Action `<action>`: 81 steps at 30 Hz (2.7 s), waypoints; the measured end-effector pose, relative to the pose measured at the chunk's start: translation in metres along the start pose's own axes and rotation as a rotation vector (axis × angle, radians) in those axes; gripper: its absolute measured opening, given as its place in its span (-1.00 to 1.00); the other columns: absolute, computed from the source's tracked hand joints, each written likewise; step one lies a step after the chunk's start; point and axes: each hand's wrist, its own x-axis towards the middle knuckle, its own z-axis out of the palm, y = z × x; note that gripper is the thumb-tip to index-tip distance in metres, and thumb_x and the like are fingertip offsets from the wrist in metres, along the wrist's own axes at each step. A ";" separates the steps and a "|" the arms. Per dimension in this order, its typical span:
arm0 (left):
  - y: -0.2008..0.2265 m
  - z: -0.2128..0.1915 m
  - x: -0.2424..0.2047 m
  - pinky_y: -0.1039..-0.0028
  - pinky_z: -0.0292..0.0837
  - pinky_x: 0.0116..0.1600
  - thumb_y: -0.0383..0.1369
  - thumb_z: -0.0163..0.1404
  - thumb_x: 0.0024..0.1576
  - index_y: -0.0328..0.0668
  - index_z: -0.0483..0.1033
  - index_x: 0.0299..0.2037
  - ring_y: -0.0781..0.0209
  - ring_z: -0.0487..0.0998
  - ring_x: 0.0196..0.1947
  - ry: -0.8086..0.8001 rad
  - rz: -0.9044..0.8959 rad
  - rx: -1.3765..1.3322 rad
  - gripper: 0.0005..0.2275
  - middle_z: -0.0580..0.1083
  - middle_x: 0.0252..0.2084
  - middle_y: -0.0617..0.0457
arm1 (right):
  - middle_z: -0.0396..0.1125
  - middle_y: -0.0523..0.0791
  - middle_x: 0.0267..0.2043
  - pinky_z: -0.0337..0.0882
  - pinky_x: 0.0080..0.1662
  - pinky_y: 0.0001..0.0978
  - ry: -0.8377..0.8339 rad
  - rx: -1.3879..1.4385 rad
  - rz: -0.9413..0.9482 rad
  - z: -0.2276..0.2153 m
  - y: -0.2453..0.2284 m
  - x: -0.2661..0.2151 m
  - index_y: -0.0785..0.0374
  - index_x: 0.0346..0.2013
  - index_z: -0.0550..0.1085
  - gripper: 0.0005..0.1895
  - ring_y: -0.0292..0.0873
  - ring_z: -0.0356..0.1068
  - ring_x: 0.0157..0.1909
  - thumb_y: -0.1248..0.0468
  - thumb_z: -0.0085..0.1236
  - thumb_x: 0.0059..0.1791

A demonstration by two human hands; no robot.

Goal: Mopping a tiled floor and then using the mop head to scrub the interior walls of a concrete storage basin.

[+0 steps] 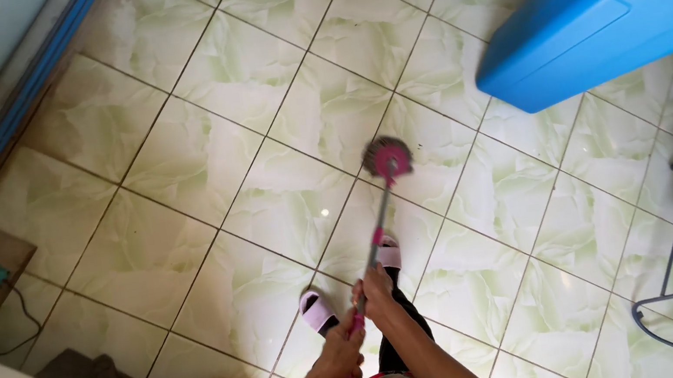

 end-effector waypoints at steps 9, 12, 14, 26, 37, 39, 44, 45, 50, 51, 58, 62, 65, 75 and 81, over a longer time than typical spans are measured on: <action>-0.006 -0.011 0.000 0.54 0.01 -0.68 -0.19 -0.10 0.30 0.29 0.33 0.42 0.39 0.10 -0.78 -0.134 -0.103 -0.142 -0.56 0.26 -0.58 0.11 | 0.07 -0.08 -0.66 0.14 -0.62 -0.27 0.170 0.203 0.031 -0.046 0.021 0.015 0.20 -0.24 0.11 -0.88 -0.15 0.03 -0.69 0.25 -0.27 0.15; -0.003 -0.039 -0.029 0.54 -0.02 -0.68 -0.18 -0.07 0.30 0.33 0.32 0.42 0.38 0.08 -0.77 -0.067 -0.098 -0.238 -0.56 0.24 -0.57 0.10 | 0.05 -0.07 -0.69 0.13 -0.63 -0.25 0.163 0.134 0.036 -0.006 0.044 0.008 0.20 -0.28 0.13 -0.76 -0.13 0.03 -0.71 0.11 -0.31 0.16; -0.011 -0.059 -0.037 0.54 -0.01 -0.67 -0.17 -0.07 0.29 0.35 0.31 0.43 0.38 0.08 -0.77 -0.013 -0.084 -0.296 -0.55 0.26 -0.57 0.09 | 0.04 -0.07 -0.69 0.13 -0.64 -0.23 0.115 0.077 0.013 0.024 0.057 -0.004 0.17 -0.28 0.14 -0.78 -0.13 0.03 -0.72 0.12 -0.33 0.16; 0.001 -0.052 -0.040 0.54 -0.06 -0.67 -0.21 -0.09 0.29 0.43 0.17 0.47 0.40 0.04 -0.76 0.239 0.104 -0.847 -0.50 0.25 -0.58 0.10 | 0.05 -0.13 -0.61 0.10 -0.64 -0.34 -0.216 -0.411 0.047 0.157 0.035 -0.055 -0.04 -0.18 0.14 -0.93 -0.26 0.03 -0.68 0.24 -0.36 0.16; 0.124 -0.062 0.027 0.57 -0.10 -0.65 -0.25 -0.16 0.30 0.45 0.21 0.42 0.40 0.02 -0.73 0.264 0.217 -1.145 -0.55 0.21 -0.55 0.11 | 0.21 -0.07 -0.39 0.34 -0.51 -0.10 -0.478 -0.691 0.096 0.238 -0.035 0.070 0.06 0.28 0.08 -0.62 -0.09 0.24 -0.52 0.06 -0.23 0.22; 0.172 -0.072 0.050 0.58 -0.08 -0.62 -0.27 -0.17 0.31 0.37 0.24 0.39 0.41 0.03 -0.71 0.208 0.323 -1.213 -0.59 0.20 -0.54 0.13 | 0.24 -0.09 0.03 0.41 -0.17 0.14 -0.476 -0.837 0.027 0.270 -0.086 0.062 -0.12 0.45 -0.07 -0.42 -0.02 0.30 -0.10 -0.09 -0.19 0.19; 0.304 -0.104 0.149 0.56 -0.08 -0.63 -0.32 -0.21 0.30 0.15 0.32 0.24 0.40 0.06 -0.69 0.200 0.509 -1.278 -0.69 0.16 -0.55 0.16 | 0.10 -0.23 0.41 0.25 0.13 0.23 -0.419 -0.859 -0.086 0.280 -0.189 0.057 -0.20 0.48 -0.04 -0.35 -0.03 0.22 0.28 -0.12 -0.19 0.12; 0.333 -0.113 0.170 0.55 -0.10 -0.63 -0.32 -0.22 0.29 0.19 0.33 0.16 0.38 0.07 -0.70 0.221 0.534 -1.303 -0.75 0.15 -0.56 0.16 | 0.10 -0.23 0.43 0.24 0.15 0.20 -0.420 -0.823 -0.092 0.276 -0.205 0.060 -0.15 0.46 0.04 -0.37 -0.03 0.21 0.30 -0.12 -0.18 0.10; 0.467 -0.183 0.264 0.55 -0.07 -0.64 -0.28 -0.23 0.35 0.02 0.33 -0.20 0.41 0.08 -0.71 0.188 0.663 -1.416 -0.89 0.12 -0.59 0.22 | 0.23 -0.13 0.34 0.34 0.12 0.08 -0.389 -0.829 -0.090 0.253 -0.255 0.093 -0.03 0.39 0.22 -0.45 -0.05 0.27 0.23 -0.03 -0.13 0.11; 0.490 -0.201 0.277 0.57 -0.07 -0.64 -0.29 -0.23 0.36 -0.05 0.31 -0.25 0.43 0.09 -0.69 0.153 0.670 -1.452 -0.85 0.12 -0.58 0.22 | 0.24 -0.12 0.31 0.35 0.11 0.06 -0.378 -0.830 -0.096 0.251 -0.262 0.097 -0.01 0.37 0.26 -0.48 -0.06 0.30 0.21 0.00 -0.12 0.11; 0.405 -0.244 0.263 0.65 -0.13 -0.64 -0.32 -0.20 0.37 -0.16 0.44 -0.13 0.47 0.04 -0.68 -0.067 0.778 -1.648 -0.84 0.16 -0.57 0.22 | 0.32 -0.10 0.22 0.37 0.10 0.03 -0.460 -0.862 -0.050 0.268 -0.268 0.086 0.01 0.33 0.31 -0.50 -0.08 0.33 0.16 0.02 -0.11 0.10; 0.297 -0.183 0.189 0.63 -0.14 -0.67 -0.29 -0.17 0.35 -0.16 0.47 0.00 0.45 0.02 -0.71 -0.028 0.757 -1.644 -0.80 0.11 -0.62 0.24 | 0.34 -0.07 0.18 0.37 0.06 0.09 -0.589 -0.924 0.035 0.295 -0.241 0.056 0.02 0.32 0.30 -0.48 -0.05 0.33 0.14 -0.01 -0.09 0.09; 0.255 -0.119 0.131 0.65 -0.12 -0.69 -0.25 -0.15 0.32 -0.07 0.47 0.09 0.48 0.03 -0.74 0.137 0.688 -1.661 -0.76 0.15 -0.62 0.25 | 0.36 -0.05 0.12 0.40 0.03 0.09 -0.663 -1.003 0.181 0.317 -0.217 0.006 0.01 0.31 0.27 -0.49 -0.04 0.37 0.10 -0.03 -0.08 0.09; 0.323 -0.136 0.116 0.62 -0.10 -0.67 -0.24 -0.23 0.31 0.55 0.21 0.40 0.41 0.06 -0.74 0.292 0.432 -1.526 -0.57 0.22 -0.56 0.13 | 0.41 0.02 -0.27 0.49 -0.38 -0.26 -0.815 -0.853 -0.026 0.370 -0.136 0.118 0.40 0.24 0.32 -0.61 -0.12 0.44 -0.38 0.30 -0.05 0.14; 0.447 -0.249 0.173 0.62 -0.11 -0.66 -0.18 -0.17 0.35 0.45 0.16 0.42 0.45 0.04 -0.74 0.305 0.521 -1.394 -0.58 0.19 -0.57 0.21 | 0.45 -0.10 -0.26 0.38 -0.52 -0.35 -0.609 -1.316 -0.416 0.548 -0.192 0.178 0.01 0.37 0.30 -0.47 -0.30 0.33 -0.50 0.21 0.04 0.07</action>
